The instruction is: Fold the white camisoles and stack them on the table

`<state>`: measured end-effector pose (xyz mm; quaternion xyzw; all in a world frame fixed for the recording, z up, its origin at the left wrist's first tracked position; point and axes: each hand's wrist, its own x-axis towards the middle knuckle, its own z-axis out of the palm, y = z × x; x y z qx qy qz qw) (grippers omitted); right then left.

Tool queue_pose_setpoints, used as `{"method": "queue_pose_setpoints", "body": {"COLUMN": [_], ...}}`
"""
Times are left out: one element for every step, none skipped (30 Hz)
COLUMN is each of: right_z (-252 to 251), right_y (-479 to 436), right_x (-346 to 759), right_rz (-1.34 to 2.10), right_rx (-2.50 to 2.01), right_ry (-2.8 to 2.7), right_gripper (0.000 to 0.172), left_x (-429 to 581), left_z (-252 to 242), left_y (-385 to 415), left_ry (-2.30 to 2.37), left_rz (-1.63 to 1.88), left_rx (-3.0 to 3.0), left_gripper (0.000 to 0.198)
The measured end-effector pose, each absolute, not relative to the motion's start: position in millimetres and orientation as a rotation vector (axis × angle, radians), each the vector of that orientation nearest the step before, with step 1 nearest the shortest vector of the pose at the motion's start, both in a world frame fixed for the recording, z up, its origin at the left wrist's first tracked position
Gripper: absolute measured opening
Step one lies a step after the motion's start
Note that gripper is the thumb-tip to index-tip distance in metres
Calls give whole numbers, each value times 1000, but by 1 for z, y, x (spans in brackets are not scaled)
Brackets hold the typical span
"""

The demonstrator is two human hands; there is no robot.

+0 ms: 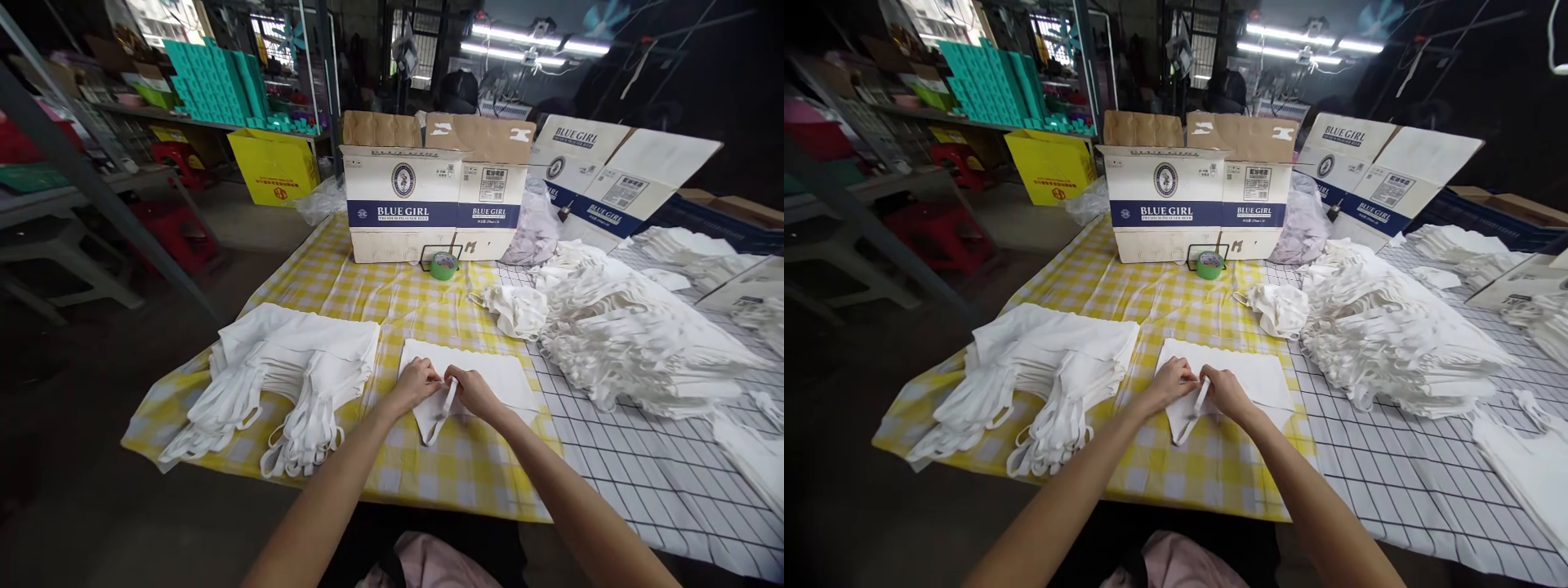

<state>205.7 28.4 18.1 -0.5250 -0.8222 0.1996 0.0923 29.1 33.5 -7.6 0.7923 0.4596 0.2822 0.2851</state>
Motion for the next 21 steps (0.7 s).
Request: {"method": "queue_pose_setpoints", "body": {"right_z": [18, 19, 19, 20, 20, 21, 21, 21, 21, 20, 19, 18, 17, 16, 15, 14, 14, 14, 14, 16, 18], "right_y": [29, 29, 29, 29, 29, 30, 30, 30, 30, 30, 30, 30, 30, 30, 29, 28, 27, 25, 23, 21, 19], "right_x": [205, 204, 204, 203, 201, 200, 199, 198, 196, 195, 194, 193, 192, 191, 190, 189, 188, 188, 187, 188, 188], "right_rz": [592, 591, 590, 589, 588, 587, 586, 585, 584, 585, 587, 591, 598, 607, 619, 634, 652, 673, 692, 698, 713], "right_rx": [-1563, -1566, -1567, -1565, -1561, -1555, -1550, -1544, -1539, -1534, -1530, -1525, -1519, -1512, -1503, -1492, -1480, -1466, -1455, -1449, -1444], "right_ry": [-2446, -2452, -2458, -2464, -2470, -2476, -2481, -2483, -2483, -2480, -2474, -2464, -2450, -2433, -2411, -2385, -2356, -2323, -2289, -2262, -2218], "right_gripper": [30, 31, 31, 31, 32, 32, 32, 32, 31, 30, 29, 28, 29, 29, 30, 30, 28, 26, 23, 21, 20], "left_x": [29, 29, 30, 30, 30, 30, 31, 31, 31, 31, 32, 32, 32, 33, 33, 34, 34, 35, 35, 34, 34], "left_z": [-7, -7, -7, -7, -8, -9, -10, -11, -12, -13, -14, -15, -16, -16, -17, -17, -17, -16, -15, -14, -12], "left_y": [33, 33, 33, 33, 33, 33, 33, 34, 34, 35, 35, 36, 36, 36, 36, 36, 36, 35, 34, 34, 33], "left_ry": [1230, 1233, 1235, 1239, 1243, 1247, 1251, 1254, 1257, 1261, 1264, 1267, 1272, 1277, 1283, 1288, 1294, 1297, 1297, 1292, 1283], "left_rz": [756, 757, 757, 756, 754, 753, 750, 749, 748, 747, 748, 750, 752, 755, 758, 760, 762, 762, 760, 757, 752], "left_rx": [2118, 2117, 2118, 2119, 2120, 2122, 2124, 2127, 2130, 2133, 2136, 2139, 2140, 2141, 2140, 2140, 2138, 2136, 2134, 2133, 2133], "left_gripper": [13, 13, 13, 13, 12, 12, 11, 11, 11, 10, 11, 11, 11, 11, 10, 10, 10, 11, 11, 11, 12]}}
